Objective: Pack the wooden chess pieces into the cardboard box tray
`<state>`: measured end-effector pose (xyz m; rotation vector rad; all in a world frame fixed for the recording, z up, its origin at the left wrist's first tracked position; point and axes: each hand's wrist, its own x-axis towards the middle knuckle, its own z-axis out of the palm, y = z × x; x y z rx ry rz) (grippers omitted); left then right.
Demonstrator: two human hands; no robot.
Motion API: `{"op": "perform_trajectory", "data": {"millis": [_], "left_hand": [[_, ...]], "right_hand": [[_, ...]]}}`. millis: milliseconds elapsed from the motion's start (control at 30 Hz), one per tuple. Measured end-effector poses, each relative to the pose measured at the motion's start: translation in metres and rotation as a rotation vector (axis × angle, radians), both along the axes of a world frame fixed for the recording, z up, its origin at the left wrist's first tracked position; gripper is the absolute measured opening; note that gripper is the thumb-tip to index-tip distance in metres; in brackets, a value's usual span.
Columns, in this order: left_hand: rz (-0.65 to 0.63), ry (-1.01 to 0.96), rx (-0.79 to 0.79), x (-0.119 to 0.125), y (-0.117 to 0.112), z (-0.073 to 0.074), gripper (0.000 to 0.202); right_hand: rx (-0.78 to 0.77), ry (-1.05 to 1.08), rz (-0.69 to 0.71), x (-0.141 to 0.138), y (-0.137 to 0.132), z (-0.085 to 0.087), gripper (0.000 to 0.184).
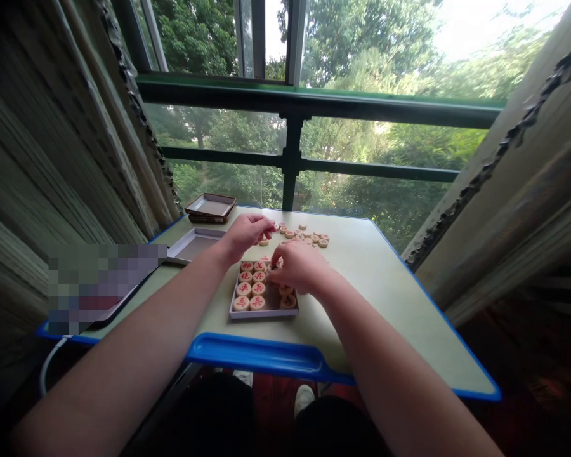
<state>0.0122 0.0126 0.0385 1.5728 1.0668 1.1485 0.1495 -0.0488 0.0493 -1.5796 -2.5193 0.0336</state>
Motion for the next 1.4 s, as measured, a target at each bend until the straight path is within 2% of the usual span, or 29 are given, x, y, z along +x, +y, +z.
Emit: {"op": "perform_trajectory", "data": {"millis": [100,200,267,333,433,533,600,767,967,1400], "left_hand": [[0.066,0.168,0.074,-0.003,0.004,-0.003,0.027],[0.18,0.601,0.174,-0.009,0.007,-0.009,0.019],[0.183,0.813,0.143,-0.014,0.009,-0.01,0.016],[0.146,0.89,0.086,-0.018,0.007,-0.007,0.018],[0.047,0.879,0.015,-0.023,-0.001,0.005,0.023],[-0.203,0.834,-0.037,-0.029,-0.012,0.02,0.025],[-0.285,0.861,-0.044,-0.031,-0.018,0.026,0.026],[-0.228,1.0,-0.008,-0.027,-0.021,0.028,0.028],[-0.264,1.067,0.041,-0.022,-0.022,0.024,0.027],[-0.296,0.97,0.097,-0.023,-0.019,0.02,0.022]], "right_hand": [[0.047,0.086,-0.016,0.008,0.004,0.005,0.023],[0.106,0.113,-0.132,0.017,0.014,0.004,0.024],[0.118,0.105,-0.241,0.025,0.022,0.0,0.026],[0.078,0.073,-0.343,0.033,0.03,-0.005,0.026],[0.017,0.051,-0.426,0.04,0.037,-0.011,0.027],[0.005,0.069,-0.431,0.041,0.038,-0.013,0.027],[-0.003,0.082,-0.431,0.04,0.037,-0.013,0.028],[-0.009,0.106,-0.442,0.039,0.035,-0.012,0.029],[-0.012,0.112,-0.442,0.039,0.036,-0.013,0.028],[-0.024,0.107,-0.45,0.039,0.035,-0.011,0.032]]}}
